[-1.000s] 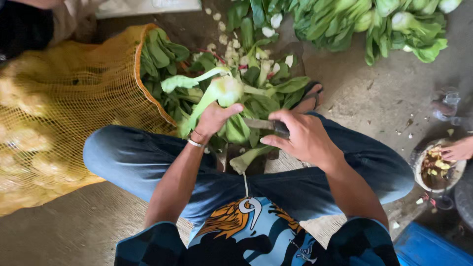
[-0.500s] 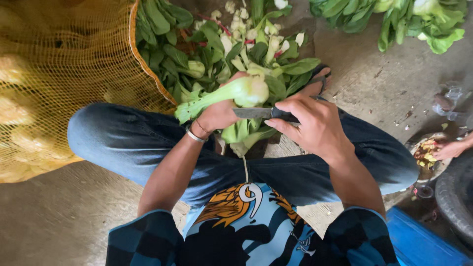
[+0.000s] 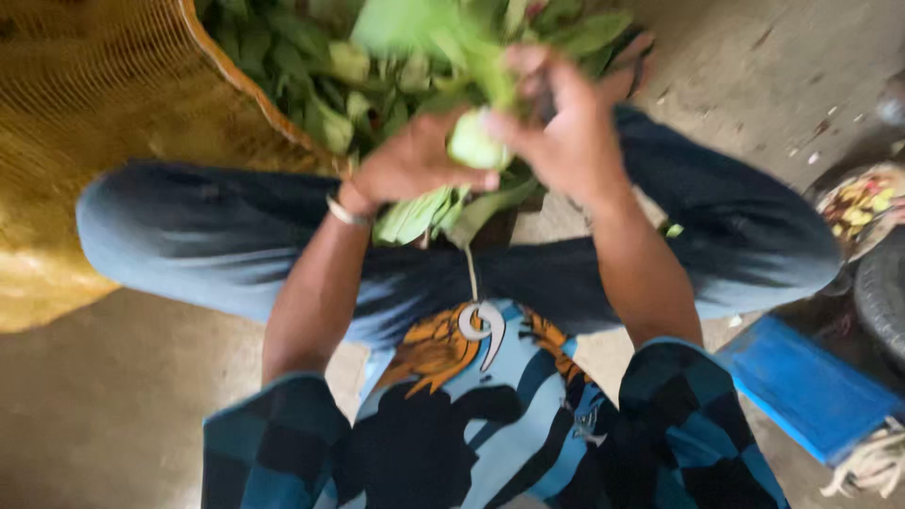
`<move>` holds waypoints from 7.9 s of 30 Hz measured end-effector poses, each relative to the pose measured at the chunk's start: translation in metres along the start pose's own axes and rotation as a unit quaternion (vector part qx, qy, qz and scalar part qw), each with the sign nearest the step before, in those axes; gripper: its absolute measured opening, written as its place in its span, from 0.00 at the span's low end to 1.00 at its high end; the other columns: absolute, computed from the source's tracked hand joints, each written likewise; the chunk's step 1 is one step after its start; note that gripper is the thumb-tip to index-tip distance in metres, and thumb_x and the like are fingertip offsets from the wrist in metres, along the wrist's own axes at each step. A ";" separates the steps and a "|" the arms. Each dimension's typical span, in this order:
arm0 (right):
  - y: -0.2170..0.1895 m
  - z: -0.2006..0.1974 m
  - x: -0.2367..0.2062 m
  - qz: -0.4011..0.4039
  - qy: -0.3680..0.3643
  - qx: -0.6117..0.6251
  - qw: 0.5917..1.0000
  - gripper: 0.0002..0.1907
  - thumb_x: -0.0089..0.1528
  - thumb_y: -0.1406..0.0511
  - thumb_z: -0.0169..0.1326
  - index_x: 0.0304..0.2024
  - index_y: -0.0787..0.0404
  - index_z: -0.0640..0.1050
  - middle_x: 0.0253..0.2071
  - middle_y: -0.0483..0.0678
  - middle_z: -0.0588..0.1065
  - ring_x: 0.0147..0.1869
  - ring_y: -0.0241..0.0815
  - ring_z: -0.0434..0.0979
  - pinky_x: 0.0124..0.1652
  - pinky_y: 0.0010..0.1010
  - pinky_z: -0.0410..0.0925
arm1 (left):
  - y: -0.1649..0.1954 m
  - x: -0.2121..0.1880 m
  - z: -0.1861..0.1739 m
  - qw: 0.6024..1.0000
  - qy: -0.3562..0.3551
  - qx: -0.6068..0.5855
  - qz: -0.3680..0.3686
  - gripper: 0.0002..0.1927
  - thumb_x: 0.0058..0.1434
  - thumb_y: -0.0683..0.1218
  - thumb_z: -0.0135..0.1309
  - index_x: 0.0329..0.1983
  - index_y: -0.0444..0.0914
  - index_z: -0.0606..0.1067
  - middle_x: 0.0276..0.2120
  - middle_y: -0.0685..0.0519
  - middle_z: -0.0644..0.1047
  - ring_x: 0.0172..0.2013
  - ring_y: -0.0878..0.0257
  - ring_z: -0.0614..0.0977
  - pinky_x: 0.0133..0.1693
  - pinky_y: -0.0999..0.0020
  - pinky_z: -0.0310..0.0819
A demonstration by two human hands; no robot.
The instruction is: The person sits on the floor and uses a small knife to trim the root ends and outer leaves from bok choy heads one at a time. They toss trimmed heads into a mesh sack and discard the cut leaves and stems onto a growing pile on the floor.
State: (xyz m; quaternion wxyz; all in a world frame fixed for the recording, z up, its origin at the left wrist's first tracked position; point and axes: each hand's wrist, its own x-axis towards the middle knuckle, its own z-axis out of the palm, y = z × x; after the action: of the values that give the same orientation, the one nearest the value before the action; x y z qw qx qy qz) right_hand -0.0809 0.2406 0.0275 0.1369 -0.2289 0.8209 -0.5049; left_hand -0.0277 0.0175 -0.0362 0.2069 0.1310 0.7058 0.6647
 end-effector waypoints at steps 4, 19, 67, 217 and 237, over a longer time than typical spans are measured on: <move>0.037 -0.013 0.004 0.155 0.195 0.267 0.931 0.17 0.66 0.64 0.70 0.45 0.67 0.76 0.39 0.47 0.76 0.34 0.37 0.70 0.36 0.27 0.62 | -0.018 0.005 0.001 0.987 0.055 -0.150 0.036 0.25 0.78 0.58 0.60 0.63 0.34 0.72 0.49 0.49 0.78 0.49 0.62 0.79 0.54 0.65 0.77; -0.017 0.012 0.002 -0.112 0.024 -0.071 0.991 0.35 0.65 0.58 0.72 0.62 0.65 0.66 0.51 0.52 0.77 0.52 0.43 0.80 0.51 0.33 0.73 | -0.026 0.004 0.016 0.962 0.074 -0.245 0.096 0.46 0.64 0.76 0.50 0.72 0.40 0.62 0.62 0.57 0.72 0.60 0.70 0.74 0.64 0.71 0.69; -0.061 -0.030 -0.011 -0.199 -0.124 -0.263 0.936 0.23 0.69 0.48 0.56 0.43 0.61 0.75 0.34 0.49 0.75 0.34 0.49 0.78 0.33 0.38 0.70 | 0.028 -0.016 -0.008 0.988 -0.035 -0.106 0.103 0.28 0.48 0.47 0.74 0.48 0.36 0.73 0.40 0.55 0.76 0.40 0.68 0.77 0.46 0.71 0.75; 0.132 0.048 0.115 0.211 -0.272 -0.069 0.936 0.56 0.53 0.39 0.68 0.70 0.67 0.64 0.65 0.61 0.70 0.65 0.51 0.71 0.60 0.37 0.65 | 0.046 0.005 -0.011 0.883 0.228 0.410 -0.020 0.47 0.38 0.57 0.73 0.57 0.34 0.65 0.56 0.43 0.69 0.55 0.43 0.71 0.55 0.49 0.65; -0.066 -0.050 0.023 -0.095 -0.070 -0.096 0.988 0.12 0.67 0.63 0.59 0.49 0.60 0.73 0.40 0.50 0.78 0.42 0.43 0.82 0.39 0.35 0.73 | 0.028 0.002 0.001 0.946 0.296 -0.071 0.114 0.37 0.54 0.37 0.63 0.65 0.35 0.60 0.52 0.51 0.72 0.52 0.64 0.76 0.57 0.67 0.72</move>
State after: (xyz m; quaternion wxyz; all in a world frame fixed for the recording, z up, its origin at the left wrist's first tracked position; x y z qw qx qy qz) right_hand -0.1075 0.2416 0.1096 0.1224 -0.3528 0.8283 -0.4177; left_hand -0.0309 0.0218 -0.0085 -0.0795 -0.0069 0.6667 0.7410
